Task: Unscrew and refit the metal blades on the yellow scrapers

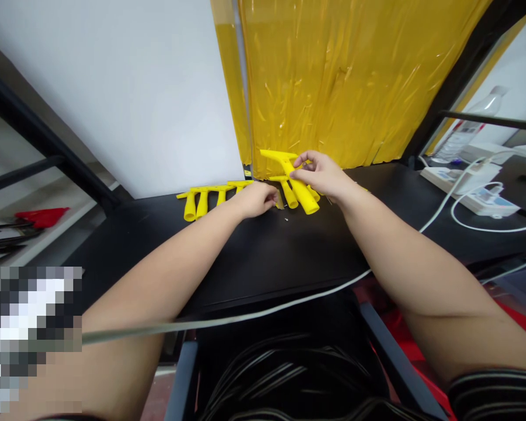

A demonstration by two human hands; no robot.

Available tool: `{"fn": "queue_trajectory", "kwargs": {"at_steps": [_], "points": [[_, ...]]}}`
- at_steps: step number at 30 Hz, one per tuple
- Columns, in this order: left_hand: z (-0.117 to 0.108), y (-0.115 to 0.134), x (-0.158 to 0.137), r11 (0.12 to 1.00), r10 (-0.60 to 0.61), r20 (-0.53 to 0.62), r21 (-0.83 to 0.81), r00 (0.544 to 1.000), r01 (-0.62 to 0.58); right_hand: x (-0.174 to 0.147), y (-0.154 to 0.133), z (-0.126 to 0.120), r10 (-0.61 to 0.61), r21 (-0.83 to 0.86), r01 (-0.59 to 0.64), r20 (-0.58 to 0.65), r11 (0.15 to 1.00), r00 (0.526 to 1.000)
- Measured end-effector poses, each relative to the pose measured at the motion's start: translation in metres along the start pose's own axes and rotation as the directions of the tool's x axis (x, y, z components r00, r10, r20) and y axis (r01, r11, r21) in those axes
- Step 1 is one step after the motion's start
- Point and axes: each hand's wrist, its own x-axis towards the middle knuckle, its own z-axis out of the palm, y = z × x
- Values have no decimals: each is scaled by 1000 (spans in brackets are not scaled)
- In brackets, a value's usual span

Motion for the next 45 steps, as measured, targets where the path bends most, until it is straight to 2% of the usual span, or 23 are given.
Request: {"fn": "queue_trajectory", "kwargs": {"at_steps": [5, 9, 12, 17, 24, 29, 33, 42, 45], "points": [[3, 18, -12, 985, 93, 105, -154, 990, -77, -1, -2, 2, -10, -10, 10, -7, 1000, 1000], [9, 24, -10, 968, 228, 139, -136, 964, -210, -2, -3, 2, 0, -1, 0, -1, 1000, 1000], [10, 27, -7, 966, 256, 147, -87, 956, -245, -2, -3, 1, 0, -1, 0, -4, 1000, 1000], [10, 24, 3, 980, 178, 72, 80, 981, -184, -2, -5, 1, 7, 7, -7, 3, 1000, 1000], [15, 15, 20, 973, -39, -16, 228, 999, 41, -2, -5, 2, 18, 3, -18, 8, 1000, 1000], [21, 17, 15, 975, -68, -85, 203, 994, 84, -3, -7, 2, 11, -16, -11, 7, 1000, 1000], [22, 19, 11, 982, -66, -96, 172, 993, 82, -3, -8, 3, 20, -30, -20, -3, 999, 1000], [25, 23, 16, 968, -133, -159, 189, 978, 162, -3, -6, 3, 28, -26, -27, 16, 999, 999], [25, 23, 16, 973, -165, -194, 130, 967, 192, -2, -5, 2, 18, -41, -17, 4, 999, 1000]]}}
